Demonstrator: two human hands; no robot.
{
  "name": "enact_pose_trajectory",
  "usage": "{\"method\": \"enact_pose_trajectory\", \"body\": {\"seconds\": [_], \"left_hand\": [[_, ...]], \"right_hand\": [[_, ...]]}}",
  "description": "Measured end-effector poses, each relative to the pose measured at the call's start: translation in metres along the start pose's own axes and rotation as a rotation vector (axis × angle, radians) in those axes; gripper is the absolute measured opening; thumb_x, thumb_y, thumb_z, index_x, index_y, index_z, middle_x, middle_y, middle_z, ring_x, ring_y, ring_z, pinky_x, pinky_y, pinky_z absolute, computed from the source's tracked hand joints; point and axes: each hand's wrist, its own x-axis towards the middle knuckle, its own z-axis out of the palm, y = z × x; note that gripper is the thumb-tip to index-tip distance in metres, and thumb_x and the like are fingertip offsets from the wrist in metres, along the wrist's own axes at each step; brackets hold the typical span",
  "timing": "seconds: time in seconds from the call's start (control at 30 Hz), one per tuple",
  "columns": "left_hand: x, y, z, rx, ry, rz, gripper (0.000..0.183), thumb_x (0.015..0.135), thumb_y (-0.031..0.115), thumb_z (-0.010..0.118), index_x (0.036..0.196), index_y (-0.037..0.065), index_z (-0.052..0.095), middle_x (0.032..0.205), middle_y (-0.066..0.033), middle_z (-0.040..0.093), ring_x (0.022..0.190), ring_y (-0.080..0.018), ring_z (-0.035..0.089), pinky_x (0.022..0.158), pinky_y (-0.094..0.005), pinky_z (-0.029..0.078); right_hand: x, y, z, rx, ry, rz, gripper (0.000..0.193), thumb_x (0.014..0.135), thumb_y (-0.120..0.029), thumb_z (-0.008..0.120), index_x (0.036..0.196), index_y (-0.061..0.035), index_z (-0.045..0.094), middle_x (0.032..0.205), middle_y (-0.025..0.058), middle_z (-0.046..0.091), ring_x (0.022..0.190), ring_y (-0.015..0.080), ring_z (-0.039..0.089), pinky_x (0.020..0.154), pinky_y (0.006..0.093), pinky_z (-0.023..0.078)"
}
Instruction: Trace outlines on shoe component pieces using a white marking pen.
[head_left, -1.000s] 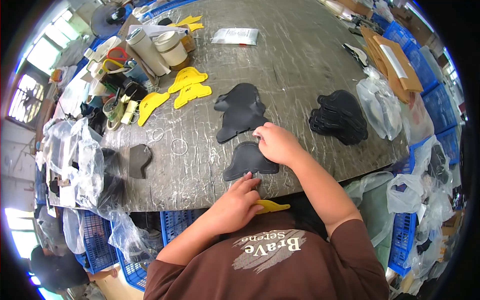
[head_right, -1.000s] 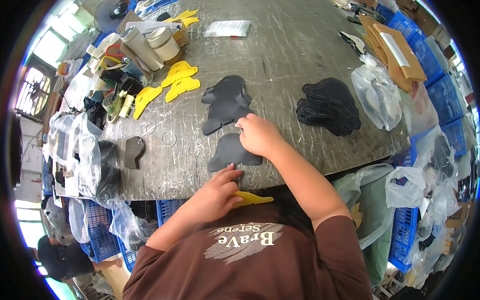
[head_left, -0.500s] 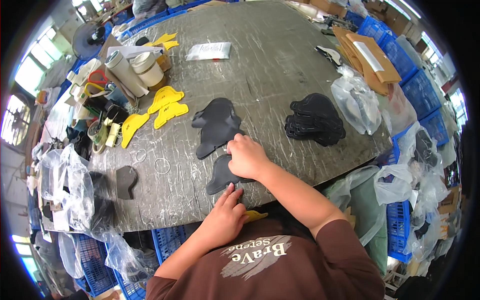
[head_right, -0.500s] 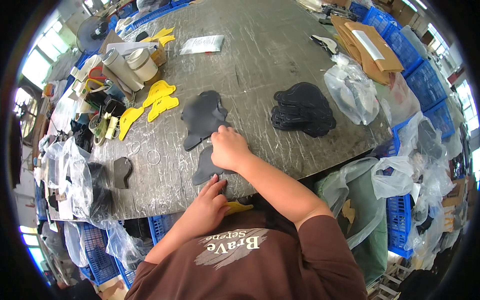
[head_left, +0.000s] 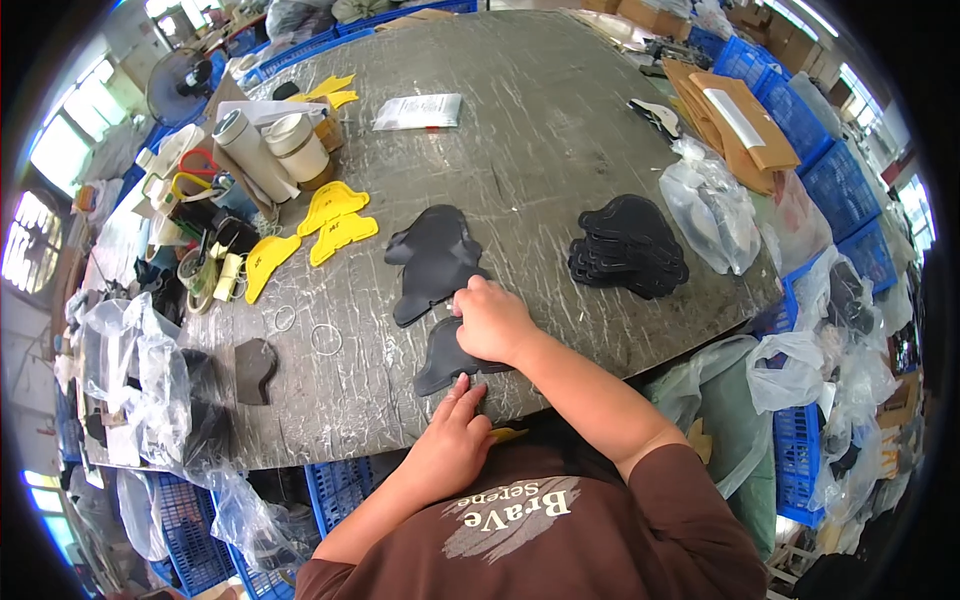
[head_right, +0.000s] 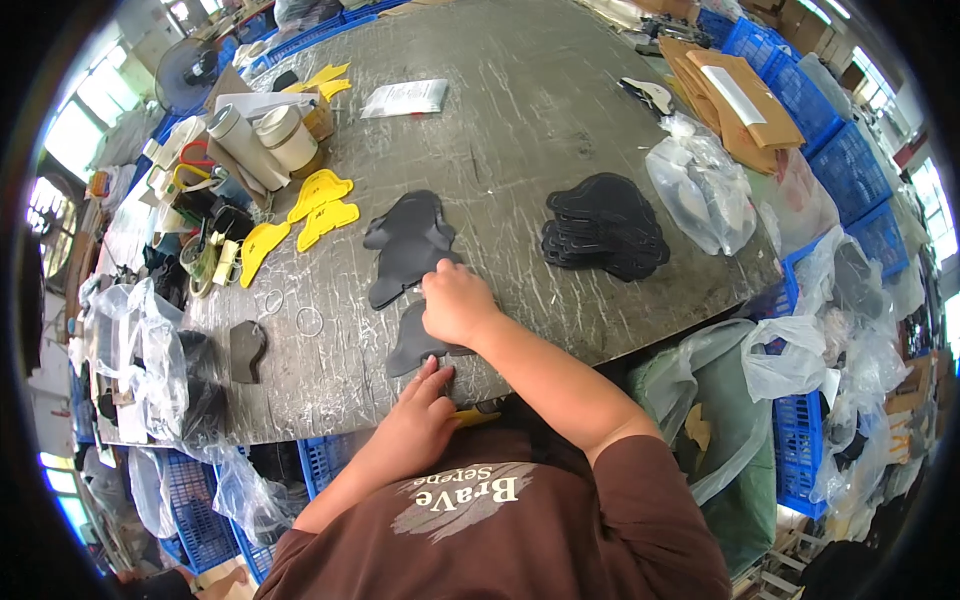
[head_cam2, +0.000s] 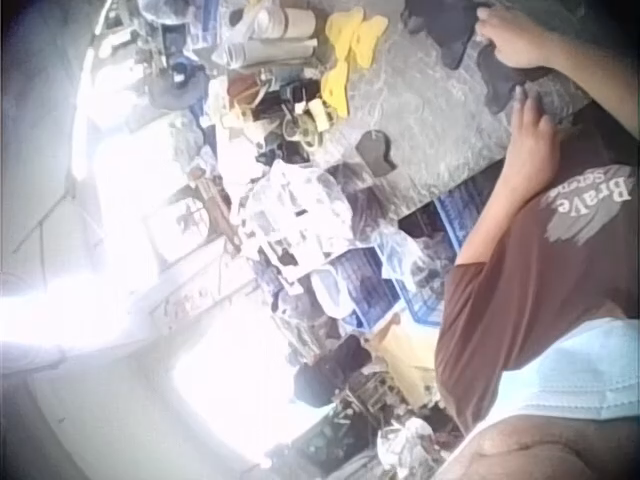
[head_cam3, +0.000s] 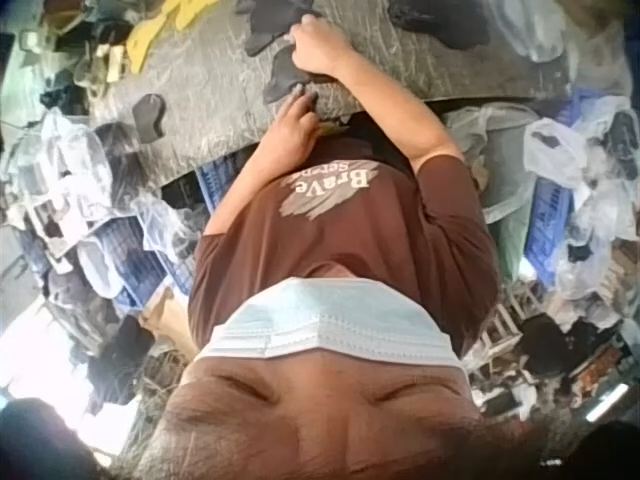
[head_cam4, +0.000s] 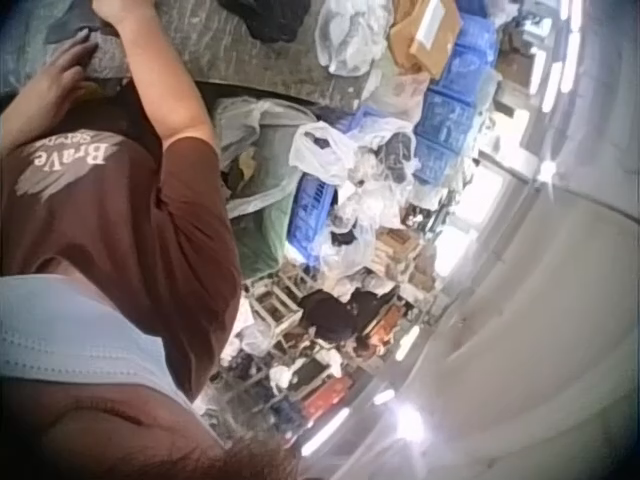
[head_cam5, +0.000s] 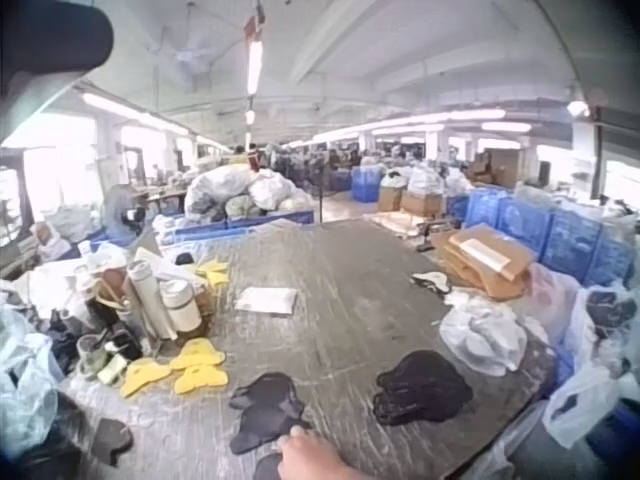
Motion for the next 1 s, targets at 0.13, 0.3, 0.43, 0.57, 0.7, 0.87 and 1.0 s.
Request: {"method": "enact_pose_trajectory", "body": {"seconds": [0.13, 0.3, 0.43, 0.57, 0.7, 0.87, 1.0], "left_hand": [[-0.001, -0.003, 0.006, 0.001, 0.026, 0.042, 0.021, 0.077, 0.006, 0.07, 0.091, -0.002, 0.057, 0.132, -0.0296, 0.048, 0.131, -0.0498, 0.039, 0.108, -0.0502, 0.037], [-0.001, -0.004, 0.007, -0.034, 0.042, 0.035, 0.02, 0.078, 0.006, 0.07, 0.09, -0.002, 0.057, 0.132, -0.0279, 0.049, 0.132, -0.0486, 0.039, 0.108, -0.0505, 0.038], [-0.005, -0.01, -0.001, -0.169, 0.06, 0.015, 0.016, 0.08, 0.003, 0.068, 0.089, -0.003, 0.057, 0.133, -0.0257, 0.05, 0.131, -0.0459, 0.042, 0.107, -0.0481, 0.039], [-0.032, -0.041, -0.013, -0.502, 0.219, -0.218, 0.011, 0.084, 0.0, 0.064, 0.093, -0.003, 0.058, 0.122, -0.0225, 0.06, 0.113, -0.037, 0.058, 0.097, -0.0398, 0.046], [-0.037, -0.067, -0.014, -0.955, 0.368, -0.45, 0.021, 0.093, 0.006, 0.056, 0.111, -0.004, 0.061, 0.11, -0.0109, 0.066, 0.097, -0.0155, 0.062, 0.086, -0.0306, 0.049], [-0.048, -0.101, -0.003, -1.159, 0.475, -0.49, 0.019, 0.095, 0.01, 0.057, 0.11, -0.001, 0.062, 0.103, -0.0078, 0.067, 0.093, -0.0145, 0.062, 0.083, -0.0297, 0.049], [-0.051, -0.11, -0.006, -1.549, 0.593, -0.37, 0.019, 0.094, 0.009, 0.059, 0.11, 0.0, 0.06, 0.108, -0.0111, 0.068, 0.097, -0.0215, 0.065, 0.09, -0.0357, 0.05]], "right_hand": [[0.003, 0.001, -0.011, 0.18, -0.112, 0.09, 0.024, 0.072, -0.01, 0.06, 0.095, -0.0037, 0.064, 0.095, 0.0178, 0.068, 0.092, 0.0346, 0.065, 0.079, 0.0448, 0.052], [-0.003, 0.006, -0.017, 0.445, -0.147, 0.143, 0.025, 0.073, -0.007, 0.061, 0.097, -0.0022, 0.059, 0.095, 0.0183, 0.068, 0.095, 0.0346, 0.066, 0.08, 0.0407, 0.052], [-0.021, 0.01, -0.06, 0.575, 0.073, 0.13, 0.028, 0.072, 0.001, 0.059, 0.099, -0.0024, 0.056, 0.093, 0.0169, 0.067, 0.09, 0.0288, 0.067, 0.077, 0.0359, 0.051], [-0.029, 0.049, -0.136, 0.503, 0.326, 0.279, 0.032, 0.071, 0.002, 0.058, 0.103, -0.0039, 0.055, 0.09, 0.0122, 0.065, 0.082, 0.0194, 0.063, 0.074, 0.0316, 0.049], [-0.04, 0.134, -0.202, 0.367, 0.509, 0.438, 0.035, 0.071, 0.0, 0.059, 0.106, -0.0054, 0.055, 0.086, 0.0066, 0.061, 0.078, 0.0157, 0.057, 0.072, 0.0301, 0.047], [-0.036, 0.128, -0.186, -0.51, 0.748, 0.174, 0.035, 0.075, -0.01, 0.068, 0.108, -0.0079, 0.057, 0.092, 0.012, 0.064, 0.084, 0.0275, 0.062, 0.075, 0.0374, 0.05], [-0.014, 0.03, -0.116, 0.064, 0.293, 0.023, 0.023, 0.076, -0.016, 0.072, 0.096, -0.007, 0.066, 0.095, 0.011, 0.063, 0.091, 0.0306, 0.063, 0.079, 0.04, 0.051]]}}
